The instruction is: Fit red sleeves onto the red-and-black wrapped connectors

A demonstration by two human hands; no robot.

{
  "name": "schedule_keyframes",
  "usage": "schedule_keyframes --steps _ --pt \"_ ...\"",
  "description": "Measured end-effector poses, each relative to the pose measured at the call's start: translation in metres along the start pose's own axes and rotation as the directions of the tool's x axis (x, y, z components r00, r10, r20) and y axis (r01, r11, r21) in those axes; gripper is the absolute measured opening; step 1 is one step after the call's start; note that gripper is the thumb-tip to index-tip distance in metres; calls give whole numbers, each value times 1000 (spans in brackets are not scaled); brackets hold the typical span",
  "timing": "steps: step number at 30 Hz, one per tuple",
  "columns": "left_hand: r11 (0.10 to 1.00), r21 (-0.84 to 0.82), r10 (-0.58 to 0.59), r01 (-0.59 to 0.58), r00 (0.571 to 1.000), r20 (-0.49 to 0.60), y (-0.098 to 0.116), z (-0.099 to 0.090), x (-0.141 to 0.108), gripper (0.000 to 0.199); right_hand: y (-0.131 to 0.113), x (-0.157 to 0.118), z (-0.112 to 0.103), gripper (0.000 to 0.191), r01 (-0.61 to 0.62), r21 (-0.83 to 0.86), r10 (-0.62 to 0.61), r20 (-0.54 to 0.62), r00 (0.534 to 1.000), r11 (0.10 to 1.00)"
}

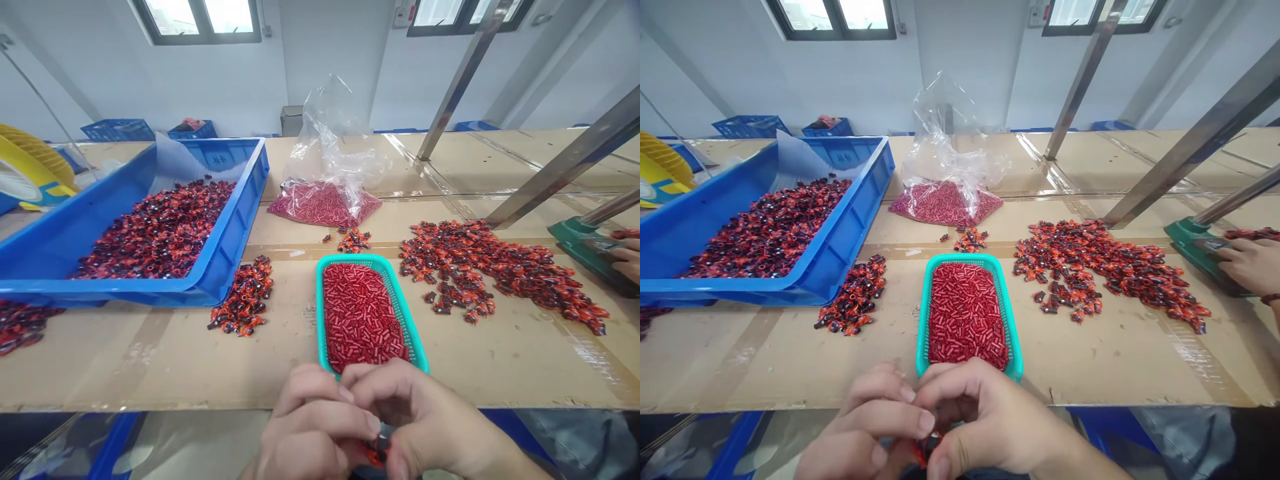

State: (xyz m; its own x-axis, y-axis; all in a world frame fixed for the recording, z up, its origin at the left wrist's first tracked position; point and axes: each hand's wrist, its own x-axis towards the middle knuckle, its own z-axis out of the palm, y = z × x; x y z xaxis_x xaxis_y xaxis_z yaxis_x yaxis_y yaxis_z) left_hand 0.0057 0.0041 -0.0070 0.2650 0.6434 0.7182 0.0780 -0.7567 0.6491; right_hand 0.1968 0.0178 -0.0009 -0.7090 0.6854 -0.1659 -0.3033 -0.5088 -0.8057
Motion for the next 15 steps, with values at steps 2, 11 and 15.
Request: schedule_keyframes --steps 2,11,15 --pt "998 58 8 -8 1000 -1 0 4 -6 25 2 -1 2 42 45 -42 -45 -10 999 998" --pt "819 568 19 -84 993 119 -30 -20 -5 17 6 -28 -45 42 17 -777 -492 -381 783 629" --pt "599 797 -235 80 969 80 -67 -63 -14 22 -9 -62 -124 70 -534 -845 -792 -350 501 36"
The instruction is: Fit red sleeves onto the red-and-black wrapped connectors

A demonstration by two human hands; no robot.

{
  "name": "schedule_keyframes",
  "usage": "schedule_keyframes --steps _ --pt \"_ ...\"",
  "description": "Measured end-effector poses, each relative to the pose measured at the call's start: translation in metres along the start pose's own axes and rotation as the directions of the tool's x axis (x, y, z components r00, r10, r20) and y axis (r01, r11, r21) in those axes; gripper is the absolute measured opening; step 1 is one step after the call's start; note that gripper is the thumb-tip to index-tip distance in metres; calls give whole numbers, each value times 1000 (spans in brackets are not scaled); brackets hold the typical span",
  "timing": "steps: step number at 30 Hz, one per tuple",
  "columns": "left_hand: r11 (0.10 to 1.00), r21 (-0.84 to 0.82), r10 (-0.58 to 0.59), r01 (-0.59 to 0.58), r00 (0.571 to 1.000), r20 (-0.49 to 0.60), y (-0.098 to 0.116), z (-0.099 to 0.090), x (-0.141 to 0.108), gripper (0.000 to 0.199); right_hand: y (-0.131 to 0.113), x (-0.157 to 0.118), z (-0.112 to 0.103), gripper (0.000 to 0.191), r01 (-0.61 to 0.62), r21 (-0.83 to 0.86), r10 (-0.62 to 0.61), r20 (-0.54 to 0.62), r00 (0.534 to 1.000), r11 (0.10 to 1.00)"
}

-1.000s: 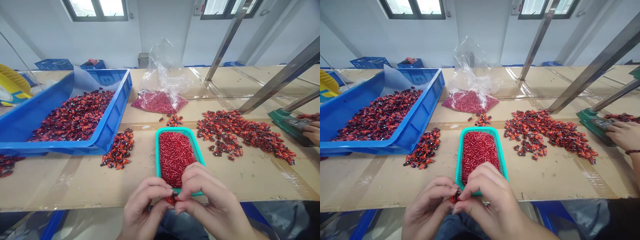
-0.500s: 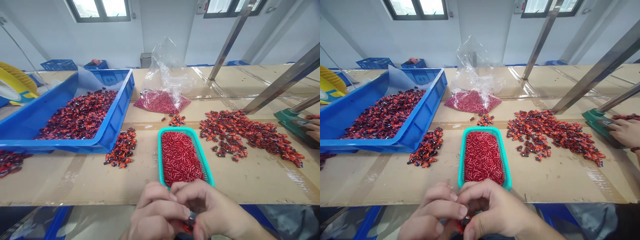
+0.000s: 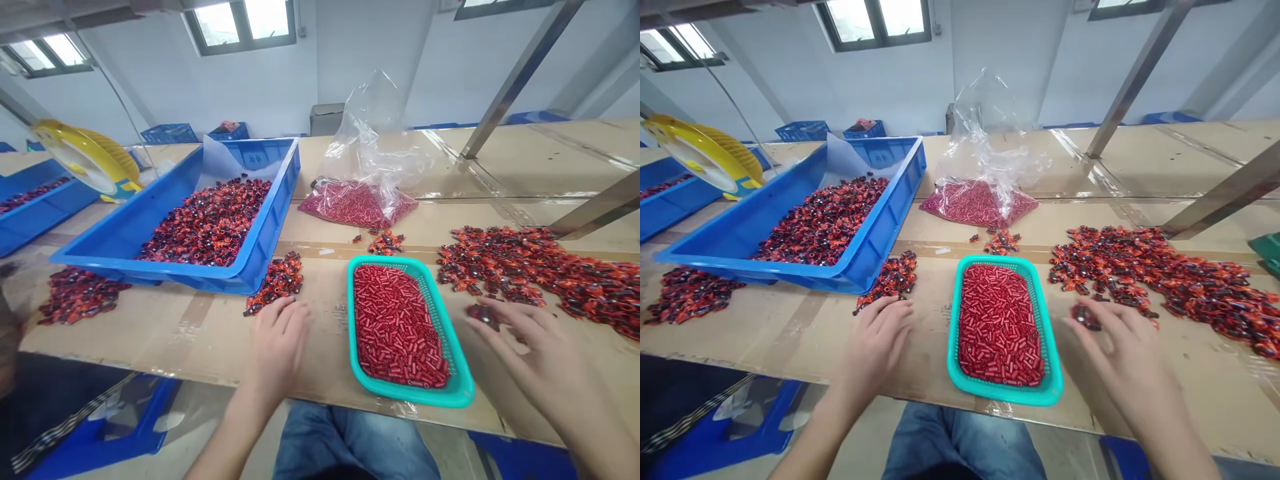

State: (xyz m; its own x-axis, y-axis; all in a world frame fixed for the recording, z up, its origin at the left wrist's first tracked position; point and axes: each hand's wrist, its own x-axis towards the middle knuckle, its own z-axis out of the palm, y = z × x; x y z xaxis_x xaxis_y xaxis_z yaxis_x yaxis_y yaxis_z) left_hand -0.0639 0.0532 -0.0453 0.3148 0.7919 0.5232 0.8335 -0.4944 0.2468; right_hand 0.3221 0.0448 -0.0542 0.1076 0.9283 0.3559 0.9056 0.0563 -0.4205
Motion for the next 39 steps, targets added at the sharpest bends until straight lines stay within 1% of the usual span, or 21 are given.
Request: schedule_keyframes --steps 2,3,5,8,10,12,14,15,16,17,18,20,21,23,25,27,29,32,34,36,39 --pt "999 12 -50 50 998 24 -24 6 -4 20 28 8 0 78 -30 -129 27 -26 999 991" --pt "997 7 -71 71 997 33 -32 9 -5 20 35 10 0 78 -32 -171 28 -29 999 985" --pt "993 -23 -111 112 993 40 -43 13 -6 19 33 9 3 72 30 -227 -46 -66 997 973" --pt "980 -120 -159 161 987 24 -41 12 -4 17 3 2 11 51 267 -206 -294 -113 949 941" --pt "957 -227 -186 182 983 4 -32 8 -3 14 -23 -4 19 37 419 -129 -427 -38 903 899" --pt "913 -352 -222 207 975 -3 -17 2 -2 16 -44 -5 26 31 492 -109 -487 64 871 864" --pt "854 -461 -257 241 966 28 1 -4 -2 18 -57 -4 29 29 513 -128 -499 127 857 849" --pt "790 -544 -295 284 953 69 9 -6 -2 17 -62 -2 30 29 510 -142 -493 142 859 848" --pt "681 -644 -346 348 928 136 17 -8 -2 17 -65 0 30 29 505 -150 -485 155 861 850" --pt "523 -742 -399 419 890 221 24 -9 -1 17 -67 2 30 30 504 -153 -479 173 861 850" --pt "328 -814 -442 479 839 316 30 -10 -1 20 -69 4 30 32 504 -152 -476 190 859 850" --pt "-43 -852 -478 521 739 476 39 -10 1 27 -71 7 30 35 505 -141 -472 212 855 851" --pt "-153 -843 -481 515 707 519 42 -10 2 28 -72 8 30 34 504 -130 -472 215 855 854" --pt "-286 -821 -471 494 673 570 47 -10 3 28 -74 8 29 29 498 -102 -472 203 858 861" --pt "-356 -797 -432 488 670 604 49 -11 5 29 -77 7 25 24 494 -70 -476 181 861 867" --pt "-384 -786 -391 484 686 614 51 -11 5 28 -83 4 19 25 469 58 -472 138 871 881" --pt "-391 -790 -370 472 705 605 54 -10 5 26 -94 -1 9 25 376 313 -426 107 898 872" --pt "-360 -823 -377 440 738 560 61 -8 5 23 -114 -8 -4 24 179 659 -340 124 932 730" --pt "-299 -860 -377 413 777 504 66 -7 4 19 -128 -12 -9 25 148 772 -336 89 938 618" --pt "-213 -903 -380 372 820 428 71 -9 4 18 -139 -14 -11 29 187 830 -338 2 941 526" --pt "-45 -950 -394 309 868 302 77 -14 4 21 -149 -17 -14 38 241 839 -334 -77 940 487"
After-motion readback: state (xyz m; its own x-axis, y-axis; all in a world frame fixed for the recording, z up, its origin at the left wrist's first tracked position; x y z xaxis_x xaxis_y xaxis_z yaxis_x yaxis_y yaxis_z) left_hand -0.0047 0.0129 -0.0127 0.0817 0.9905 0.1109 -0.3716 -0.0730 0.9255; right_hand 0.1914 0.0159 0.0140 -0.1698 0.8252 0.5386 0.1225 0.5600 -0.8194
